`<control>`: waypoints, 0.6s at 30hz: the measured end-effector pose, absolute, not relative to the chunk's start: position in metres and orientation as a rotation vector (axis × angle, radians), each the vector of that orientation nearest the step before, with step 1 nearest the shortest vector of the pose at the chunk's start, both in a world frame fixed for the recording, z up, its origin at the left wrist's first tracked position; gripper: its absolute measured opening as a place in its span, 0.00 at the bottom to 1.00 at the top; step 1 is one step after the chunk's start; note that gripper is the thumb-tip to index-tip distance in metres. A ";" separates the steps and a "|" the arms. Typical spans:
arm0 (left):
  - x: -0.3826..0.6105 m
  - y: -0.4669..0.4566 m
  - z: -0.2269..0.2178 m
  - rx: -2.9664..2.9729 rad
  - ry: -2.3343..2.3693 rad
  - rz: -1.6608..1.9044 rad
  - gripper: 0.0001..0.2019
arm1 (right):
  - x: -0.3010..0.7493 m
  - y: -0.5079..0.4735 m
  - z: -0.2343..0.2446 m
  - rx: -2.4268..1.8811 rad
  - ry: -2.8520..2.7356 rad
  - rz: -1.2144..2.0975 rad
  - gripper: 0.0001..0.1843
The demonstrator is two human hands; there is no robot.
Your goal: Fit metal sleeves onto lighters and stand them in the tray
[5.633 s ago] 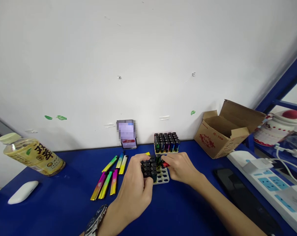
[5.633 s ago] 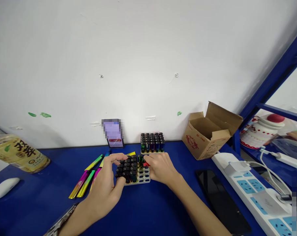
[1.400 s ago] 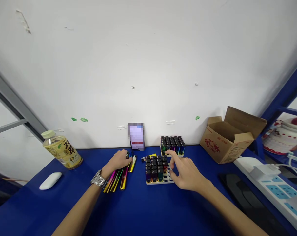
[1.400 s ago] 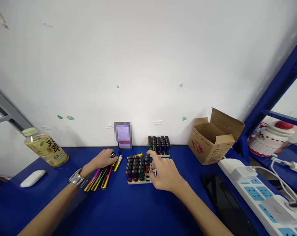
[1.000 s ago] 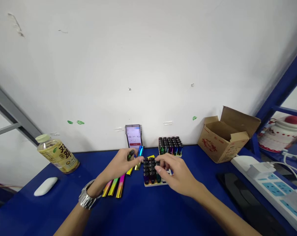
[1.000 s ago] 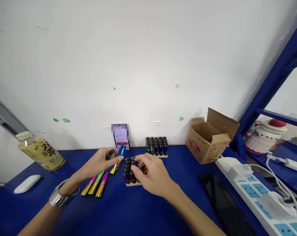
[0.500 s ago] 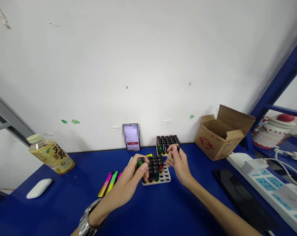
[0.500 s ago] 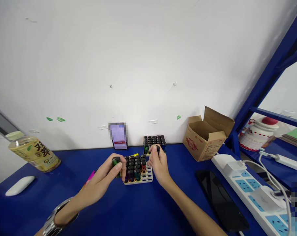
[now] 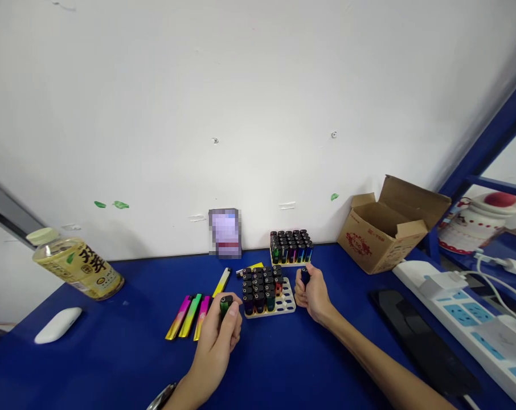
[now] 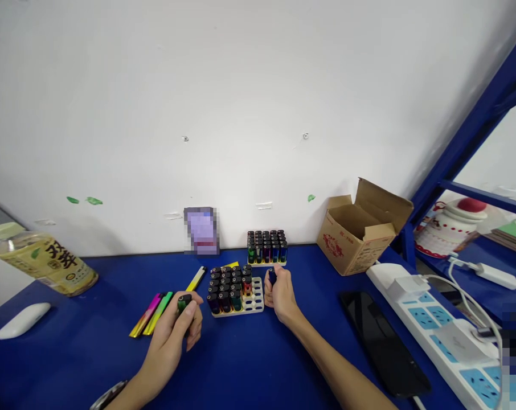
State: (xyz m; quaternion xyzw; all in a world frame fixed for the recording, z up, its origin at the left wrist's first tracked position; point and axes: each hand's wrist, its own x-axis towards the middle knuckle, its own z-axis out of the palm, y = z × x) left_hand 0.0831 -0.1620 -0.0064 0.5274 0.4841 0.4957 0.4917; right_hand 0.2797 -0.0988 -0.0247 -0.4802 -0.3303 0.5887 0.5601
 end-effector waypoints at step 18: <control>0.080 -0.162 -0.011 1.333 1.228 1.065 0.18 | 0.289 -0.117 -0.029 -1.047 -1.621 0.404 0.13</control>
